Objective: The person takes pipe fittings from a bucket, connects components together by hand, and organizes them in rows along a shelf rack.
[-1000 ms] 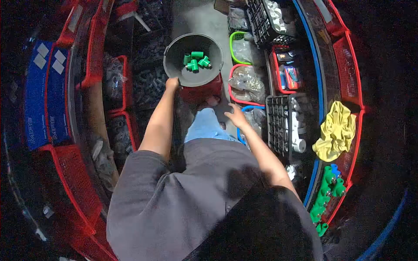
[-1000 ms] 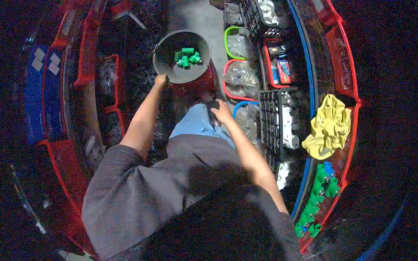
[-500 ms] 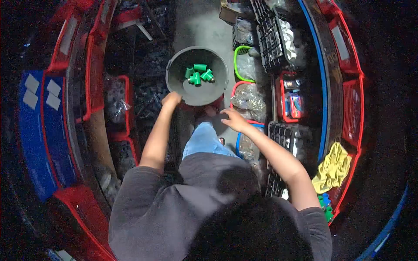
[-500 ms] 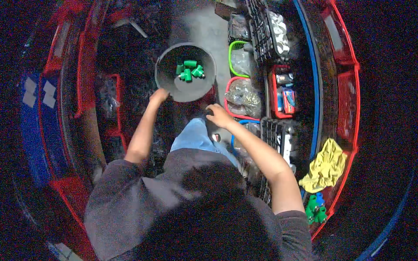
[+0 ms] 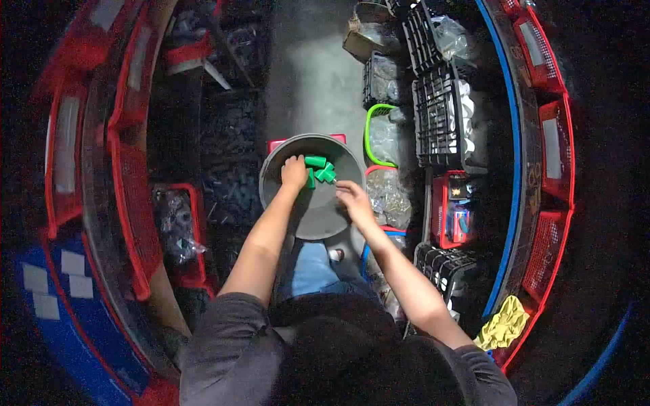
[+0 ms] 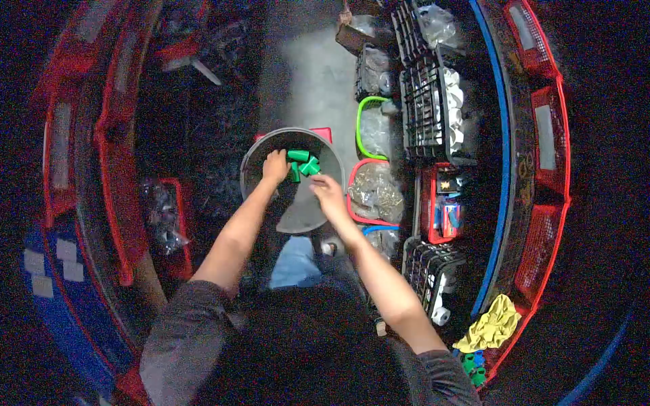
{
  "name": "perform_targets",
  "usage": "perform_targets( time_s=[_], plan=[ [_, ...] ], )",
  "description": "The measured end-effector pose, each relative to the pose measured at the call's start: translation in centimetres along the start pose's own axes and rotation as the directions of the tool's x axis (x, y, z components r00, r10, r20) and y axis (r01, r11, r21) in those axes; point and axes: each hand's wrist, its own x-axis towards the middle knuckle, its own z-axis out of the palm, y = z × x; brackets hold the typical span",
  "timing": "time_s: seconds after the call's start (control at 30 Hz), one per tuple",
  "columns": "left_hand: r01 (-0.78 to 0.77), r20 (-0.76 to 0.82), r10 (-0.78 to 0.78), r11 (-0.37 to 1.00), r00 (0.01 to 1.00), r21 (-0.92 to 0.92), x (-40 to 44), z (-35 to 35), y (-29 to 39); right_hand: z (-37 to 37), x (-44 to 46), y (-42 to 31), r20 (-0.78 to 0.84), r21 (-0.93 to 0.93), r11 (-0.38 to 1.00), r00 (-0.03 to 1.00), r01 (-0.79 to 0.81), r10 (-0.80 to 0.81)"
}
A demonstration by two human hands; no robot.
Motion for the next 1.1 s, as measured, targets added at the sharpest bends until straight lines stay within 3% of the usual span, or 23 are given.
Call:
perform_targets(
  time_s=[0.03,0.07,0.1,0.13,0.2,0.23,0.27,0.3,0.33,0.43,0.67,0.83,1.03,1.1],
  plan=[
    [-0.027,-0.027,0.028,0.997,0.999,0.066,-0.4,0.3,-0.2,-0.8,-0.8,-3.2,-0.052,-0.021,0.999,0.998,-0.025,0.024],
    [-0.063,-0.043,0.068,0.991,0.997,0.118,-0.6,0.9,-0.4,-1.2,-1.3,-7.2,-0.098,0.039,0.996,0.992,0.079,-0.075],
    [-0.096,-0.058,0.107,0.981,0.993,0.170,-0.8,1.6,-0.8,-1.5,-2.5,-12.6,-0.183,-0.067,0.979,0.962,0.195,-0.204],
    [-0.131,-0.105,0.165,0.953,0.981,0.273,-1.0,2.2,-1.2,-2.2,-3.7,-17.4,-0.183,-0.055,0.956,0.938,0.288,-0.293],
    [-0.137,-0.081,0.157,0.968,0.984,0.211,-1.3,1.5,-0.9,-2.9,-6.7,-26.3,-0.177,0.049,0.679,0.676,0.732,-0.716],
    [-0.114,-0.064,0.127,0.977,0.990,0.180,-1.0,1.9,-1.1,-3.4,-8.2,-29.0,-0.195,0.037,0.678,0.671,0.734,-0.716],
    [-0.094,-0.011,0.097,0.982,0.995,0.164,-0.6,1.8,-1.1,-4.2,-9.9,-31.3,-0.242,0.272,0.535,0.595,0.800,-0.767],
    [-0.073,0.038,0.068,0.986,0.997,0.147,-0.2,1.7,-0.9,-5.0,-11.3,-33.1,-0.237,0.285,0.457,0.524,0.843,-0.818],
    [-0.007,0.118,-0.009,0.991,0.993,0.135,0.0,1.0,-0.3,-5.7,-12.2,-34.1,-0.227,0.249,0.431,0.485,0.867,-0.844],
    [0.014,0.128,-0.029,0.993,0.991,0.114,0.0,0.6,0.1,-7.1,-14.4,-35.4,-0.218,0.115,0.386,0.402,0.915,-0.889],
    [-0.064,0.168,0.058,0.997,0.984,0.031,-0.5,0.1,-1.1,-9.6,-16.9,-35.4,-0.302,-0.146,0.363,0.308,0.920,-0.902],
    [-0.111,0.216,0.086,0.988,0.973,0.105,0.1,0.2,-1.6,-10.9,-18.4,-35.5,-0.334,-0.248,0.347,0.257,0.904,-0.907],
    [-0.158,0.185,0.140,0.984,0.973,0.085,0.5,0.6,-1.9,-11.4,-17.8,-35.3,-0.317,-0.337,0.299,0.192,0.893,-0.929],
    [-0.123,0.239,0.109,0.991,0.965,0.047,0.8,0.3,-1.5,-11.4,-17.5,-35.4,-0.313,-0.366,0.291,0.177,0.884,-0.933]
  ],
)
